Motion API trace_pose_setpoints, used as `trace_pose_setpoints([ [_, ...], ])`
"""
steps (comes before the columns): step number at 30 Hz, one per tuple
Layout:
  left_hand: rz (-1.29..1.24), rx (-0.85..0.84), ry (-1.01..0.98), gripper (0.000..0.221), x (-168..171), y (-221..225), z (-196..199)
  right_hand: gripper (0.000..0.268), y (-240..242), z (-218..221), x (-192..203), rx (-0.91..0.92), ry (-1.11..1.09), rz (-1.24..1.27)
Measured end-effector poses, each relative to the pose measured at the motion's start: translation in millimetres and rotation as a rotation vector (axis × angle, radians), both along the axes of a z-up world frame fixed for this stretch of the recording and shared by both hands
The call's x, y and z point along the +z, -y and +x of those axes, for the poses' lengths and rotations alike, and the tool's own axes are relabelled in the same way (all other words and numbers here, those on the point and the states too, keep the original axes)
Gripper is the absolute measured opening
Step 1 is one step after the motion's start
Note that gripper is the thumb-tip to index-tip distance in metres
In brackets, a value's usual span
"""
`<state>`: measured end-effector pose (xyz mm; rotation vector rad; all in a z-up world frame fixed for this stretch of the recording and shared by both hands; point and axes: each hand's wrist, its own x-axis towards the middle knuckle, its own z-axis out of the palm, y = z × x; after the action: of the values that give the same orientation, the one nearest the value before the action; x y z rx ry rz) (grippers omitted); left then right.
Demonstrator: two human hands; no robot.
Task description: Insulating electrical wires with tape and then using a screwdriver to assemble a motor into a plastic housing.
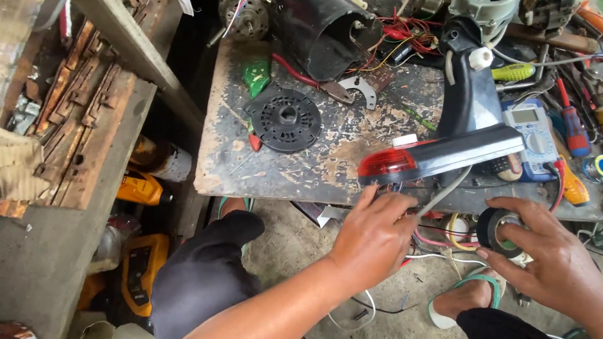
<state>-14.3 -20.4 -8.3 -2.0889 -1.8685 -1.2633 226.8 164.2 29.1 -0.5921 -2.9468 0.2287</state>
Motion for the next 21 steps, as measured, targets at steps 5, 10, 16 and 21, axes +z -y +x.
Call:
trace_pose_setpoints([
  [5,-0.101,-0.032,-0.068,0.013,9.5,4.1,-6.7,0.028,3.7,3.4,-1.4,-0.021,-0.062,-0.019],
  [10,0.014,-0.065,-0.046,0.010,6.6,-0.7,-7.6,0.027,-7.7,9.2,17.8,-0.020,-0.211,-0.010],
  [16,0.002,-0.030,-0.088,0.010,3.0,-6.0,-6.0,0.020,-66.1,32.6,24.0,-0.230,-0.376,0.098],
  [21,0.081,-0.089,-0.163,0.021,10.9,-10.5,-5.2,0.027,-114.6,15.8,30.2,-0.323,-0.370,0.016],
])
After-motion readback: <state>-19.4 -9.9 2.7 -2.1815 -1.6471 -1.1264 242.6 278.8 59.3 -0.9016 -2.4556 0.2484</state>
